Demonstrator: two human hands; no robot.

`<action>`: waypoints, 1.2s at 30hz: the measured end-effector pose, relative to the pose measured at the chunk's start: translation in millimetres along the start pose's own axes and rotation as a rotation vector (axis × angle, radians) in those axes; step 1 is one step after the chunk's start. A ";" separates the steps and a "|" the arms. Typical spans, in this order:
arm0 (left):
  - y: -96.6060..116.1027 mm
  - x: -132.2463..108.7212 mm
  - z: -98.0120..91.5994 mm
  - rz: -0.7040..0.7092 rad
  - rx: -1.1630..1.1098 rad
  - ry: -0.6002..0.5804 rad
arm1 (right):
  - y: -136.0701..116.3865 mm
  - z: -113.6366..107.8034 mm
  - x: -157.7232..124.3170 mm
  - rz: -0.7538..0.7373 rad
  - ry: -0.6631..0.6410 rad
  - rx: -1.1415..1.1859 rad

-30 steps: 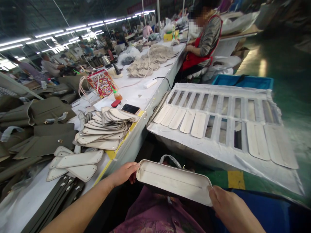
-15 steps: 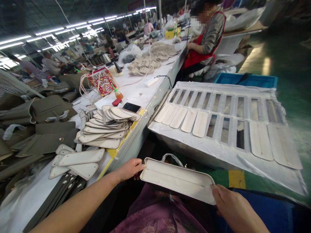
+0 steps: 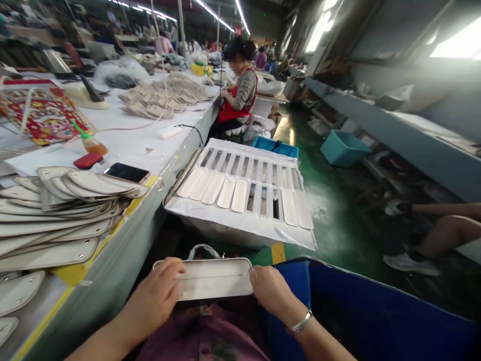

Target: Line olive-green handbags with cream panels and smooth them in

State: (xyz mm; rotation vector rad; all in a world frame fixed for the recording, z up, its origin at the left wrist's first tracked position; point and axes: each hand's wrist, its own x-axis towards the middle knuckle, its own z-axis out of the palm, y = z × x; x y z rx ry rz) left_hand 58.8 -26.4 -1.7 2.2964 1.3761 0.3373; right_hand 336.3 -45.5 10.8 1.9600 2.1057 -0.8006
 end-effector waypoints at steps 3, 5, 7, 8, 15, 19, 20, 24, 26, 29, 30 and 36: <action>44.0 26.1 21.8 0.378 0.042 -0.202 | 0.0 1.9 0.4 0.024 -0.033 0.155; 61.2 42.0 36.0 0.473 0.122 -0.343 | 3.4 4.1 2.9 0.052 -0.079 0.252; 68.4 51.2 44.5 0.494 0.201 -0.417 | 8.3 6.8 6.7 0.097 -0.140 0.364; 69.5 53.1 46.3 0.495 0.232 -0.434 | 10.6 8.1 8.6 0.120 -0.170 0.420; 63.8 48.3 39.5 0.500 0.257 -0.446 | 12.0 12.0 16.6 0.174 -0.216 0.601; 61.0 47.5 40.2 0.483 0.250 -0.445 | 18.8 12.8 16.0 0.144 -0.323 0.875; 61.0 47.8 40.5 0.481 0.250 -0.448 | 22.1 13.2 15.7 0.152 -0.343 0.969; 63.2 49.7 39.8 0.485 0.252 -0.467 | 34.7 17.4 16.1 0.190 -0.382 1.168; 64.1 50.7 39.5 0.477 0.247 -0.476 | 39.0 20.5 18.1 0.180 -0.408 1.216; 64.1 51.6 40.2 0.454 0.230 -0.469 | 41.2 23.1 21.5 0.132 -0.407 1.196; 64.0 51.9 40.6 0.450 0.225 -0.467 | 40.9 23.1 22.2 0.118 -0.392 1.142; 65.4 53.5 42.7 0.454 0.232 -0.455 | 36.1 21.5 18.8 0.132 -0.290 0.917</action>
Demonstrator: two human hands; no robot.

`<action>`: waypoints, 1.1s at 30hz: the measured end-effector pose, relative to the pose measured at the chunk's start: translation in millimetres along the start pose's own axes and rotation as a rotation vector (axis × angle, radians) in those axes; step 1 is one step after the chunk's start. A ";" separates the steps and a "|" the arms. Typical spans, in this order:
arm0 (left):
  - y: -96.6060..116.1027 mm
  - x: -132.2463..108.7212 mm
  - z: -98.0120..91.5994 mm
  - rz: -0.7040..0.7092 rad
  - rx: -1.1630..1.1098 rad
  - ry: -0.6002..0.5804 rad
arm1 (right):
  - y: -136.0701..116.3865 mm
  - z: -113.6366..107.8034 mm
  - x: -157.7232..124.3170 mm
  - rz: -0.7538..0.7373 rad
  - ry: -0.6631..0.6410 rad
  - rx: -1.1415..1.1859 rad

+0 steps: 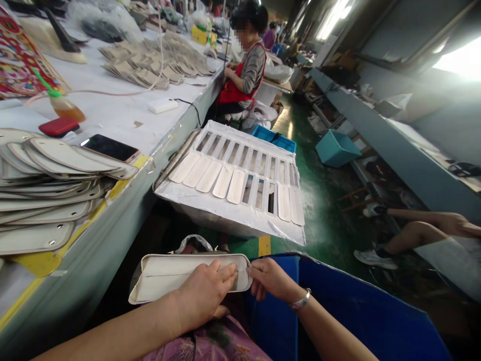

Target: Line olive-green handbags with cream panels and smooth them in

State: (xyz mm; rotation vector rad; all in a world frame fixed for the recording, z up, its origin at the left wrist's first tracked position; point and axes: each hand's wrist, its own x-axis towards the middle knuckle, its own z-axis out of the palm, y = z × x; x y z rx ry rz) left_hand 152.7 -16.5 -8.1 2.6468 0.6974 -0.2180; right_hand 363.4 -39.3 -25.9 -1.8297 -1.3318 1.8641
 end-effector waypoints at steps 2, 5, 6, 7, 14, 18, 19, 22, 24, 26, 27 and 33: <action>0.3 1.1 0.6 -0.001 0.001 0.009 | 1.3 3.3 -1.5 -0.011 0.062 -0.030; 0.3 2.1 1.6 0.003 -0.001 0.000 | 1.8 9.8 -3.2 -0.039 0.203 -0.124; 0.1 2.1 1.6 0.005 0.000 -0.004 | 0.9 11.8 -3.9 -0.049 0.236 -0.163; 0.0 1.9 1.4 0.006 0.003 -0.006 | -0.7 13.5 -4.8 -0.060 0.254 -0.199; -1.5 -0.3 -2.7 0.007 0.001 0.003 | -6.6 5.9 -6.8 -0.089 0.069 -0.006; -3.7 -0.7 -0.1 0.001 -0.017 0.033 | 11.7 -4.2 3.9 -0.052 -0.139 0.396; -4.4 -0.7 0.8 0.001 -0.024 0.037 | 17.1 -5.6 6.9 -0.054 -0.171 0.464; -6.2 0.0 2.3 0.007 -0.049 0.046 | 28.8 -8.0 13.9 -0.065 -0.231 0.591; -7.0 0.9 2.3 0.011 -0.051 0.053 | 30.8 -9.3 16.0 -0.064 -0.251 0.597; -7.2 2.0 1.9 0.011 -0.040 0.053 | 28.2 -11.3 16.1 -0.057 -0.261 0.556; -7.2 2.5 1.6 0.012 -0.036 0.052 | 25.5 -12.5 15.7 -0.050 -0.264 0.528; -7.3 2.1 -1.7 0.026 -0.025 0.023 | 2.9 -16.7 11.5 0.009 -0.239 0.297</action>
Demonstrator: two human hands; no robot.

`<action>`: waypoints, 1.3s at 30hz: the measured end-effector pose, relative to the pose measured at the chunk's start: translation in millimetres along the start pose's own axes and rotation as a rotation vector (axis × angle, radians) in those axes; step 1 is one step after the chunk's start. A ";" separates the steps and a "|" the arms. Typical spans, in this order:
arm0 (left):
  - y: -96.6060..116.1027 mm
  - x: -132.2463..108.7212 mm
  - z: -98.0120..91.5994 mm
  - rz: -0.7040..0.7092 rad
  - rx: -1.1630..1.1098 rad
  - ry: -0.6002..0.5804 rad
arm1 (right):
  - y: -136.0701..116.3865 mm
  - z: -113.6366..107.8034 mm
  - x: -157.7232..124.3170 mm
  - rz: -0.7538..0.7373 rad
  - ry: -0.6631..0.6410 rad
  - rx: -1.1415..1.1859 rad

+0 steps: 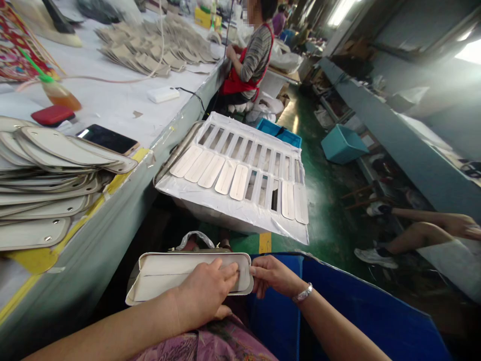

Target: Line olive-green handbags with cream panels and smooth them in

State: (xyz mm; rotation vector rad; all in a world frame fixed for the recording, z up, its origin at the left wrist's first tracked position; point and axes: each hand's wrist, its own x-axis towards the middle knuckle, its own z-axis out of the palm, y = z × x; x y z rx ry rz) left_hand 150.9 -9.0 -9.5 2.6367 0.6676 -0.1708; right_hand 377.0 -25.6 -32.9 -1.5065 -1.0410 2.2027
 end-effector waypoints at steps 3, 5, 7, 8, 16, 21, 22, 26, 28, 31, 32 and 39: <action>-0.8 -1.2 -0.3 0.007 0.000 0.014 | -6.4 3.6 0.0 0.022 0.030 -0.080; -1.5 -1.7 0.5 0.008 0.000 0.019 | -8.2 6.5 0.4 0.029 0.060 -0.113; -2.1 -2.0 1.2 0.008 -0.003 0.019 | -9.5 9.6 1.0 0.045 0.096 -0.142; -2.3 -2.1 1.3 0.009 -0.004 0.019 | -10.4 11.1 1.4 0.057 0.112 -0.158; -1.1 1.4 -6.3 -0.006 0.023 0.002 | -21.2 14.9 7.9 0.142 0.185 -0.286; 4.5 -8.5 -7.8 0.029 0.038 0.075 | -8.3 19.3 3.9 0.060 0.263 -0.311; 5.7 -14.0 -8.1 0.041 0.024 0.099 | -4.7 21.2 3.8 0.042 0.278 -0.314; 7.5 -53.2 -13.0 0.060 -0.155 0.269 | 3.8 30.0 3.0 0.001 0.337 -0.284; 0.6 -82.1 -15.5 -0.052 -0.366 0.437 | 4.3 33.1 0.8 0.010 0.359 -0.290; -26.9 -124.6 -12.2 -0.533 -0.654 0.776 | 2.0 33.9 -1.9 0.026 0.366 -0.336; -38.9 -135.1 -8.7 -0.691 -0.712 0.807 | 0.7 33.1 -2.3 0.026 0.362 -0.346; -87.1 -142.4 24.5 -0.735 -1.260 0.298 | -10.1 14.8 -0.1 0.161 0.121 -0.207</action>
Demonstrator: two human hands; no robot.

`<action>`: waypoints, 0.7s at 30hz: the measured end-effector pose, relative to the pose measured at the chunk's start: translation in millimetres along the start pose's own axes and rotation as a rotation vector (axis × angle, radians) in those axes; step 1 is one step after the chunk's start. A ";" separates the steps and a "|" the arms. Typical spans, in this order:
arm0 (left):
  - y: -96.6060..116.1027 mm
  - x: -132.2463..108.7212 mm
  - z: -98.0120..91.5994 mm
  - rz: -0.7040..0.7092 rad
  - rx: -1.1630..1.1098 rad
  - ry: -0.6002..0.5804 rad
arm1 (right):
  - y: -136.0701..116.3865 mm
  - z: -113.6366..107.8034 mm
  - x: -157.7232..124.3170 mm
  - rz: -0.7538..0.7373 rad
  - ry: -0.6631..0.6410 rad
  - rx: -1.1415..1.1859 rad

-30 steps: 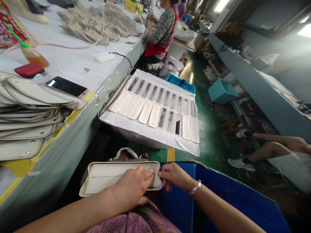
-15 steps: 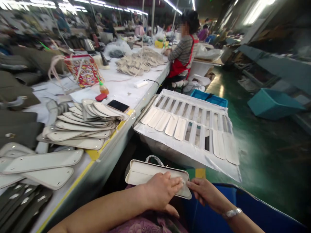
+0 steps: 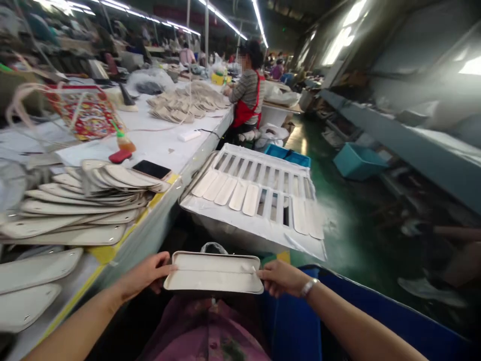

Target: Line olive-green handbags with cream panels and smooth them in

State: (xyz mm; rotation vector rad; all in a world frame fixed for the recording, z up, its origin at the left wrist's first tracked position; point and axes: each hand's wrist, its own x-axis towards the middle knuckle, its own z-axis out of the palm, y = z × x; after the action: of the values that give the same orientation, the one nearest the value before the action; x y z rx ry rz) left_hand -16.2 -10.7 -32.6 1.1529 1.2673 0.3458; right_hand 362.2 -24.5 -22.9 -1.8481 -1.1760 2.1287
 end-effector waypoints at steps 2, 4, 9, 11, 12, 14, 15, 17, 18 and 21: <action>-4.0 5.1 0.9 0.003 -0.027 -0.055 | -1.2 -3.1 3.3 0.033 0.005 0.016; -6.6 7.0 -0.2 0.026 -0.037 -0.065 | -0.8 -0.9 6.2 0.021 0.036 0.059; -5.7 5.0 -14.4 0.072 0.167 0.019 | 14.2 18.6 9.7 -0.166 0.162 0.210; 3.5 5.0 -20.5 0.142 0.367 0.065 | 23.9 23.0 11.5 -0.238 0.206 0.226; 11.4 6.1 -20.6 0.189 0.461 0.091 | 28.2 23.2 12.4 -0.273 0.214 0.221; 33.7 12.1 -10.8 0.298 0.613 0.114 | 33.5 19.2 13.2 -0.351 0.208 0.187; 47.2 17.4 -0.4 0.358 0.677 0.096 | 34.0 15.5 12.9 -0.399 0.205 0.162; 75.2 31.8 28.7 0.481 0.784 -0.051 | 29.9 6.5 11.0 -0.508 0.224 0.088; 88.1 40.0 45.1 0.529 0.813 -0.154 | 25.6 2.1 9.4 -0.565 0.256 0.030; 114.2 61.5 85.7 0.585 0.904 -0.418 | 7.0 -7.1 3.8 -0.716 0.370 -0.244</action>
State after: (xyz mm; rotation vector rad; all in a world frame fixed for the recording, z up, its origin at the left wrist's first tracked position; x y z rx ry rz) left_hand 120.7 45.1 15.2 2.2417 0.6715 -0.0832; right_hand 370.2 -24.0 -29.9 -1.4706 -1.7052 1.2508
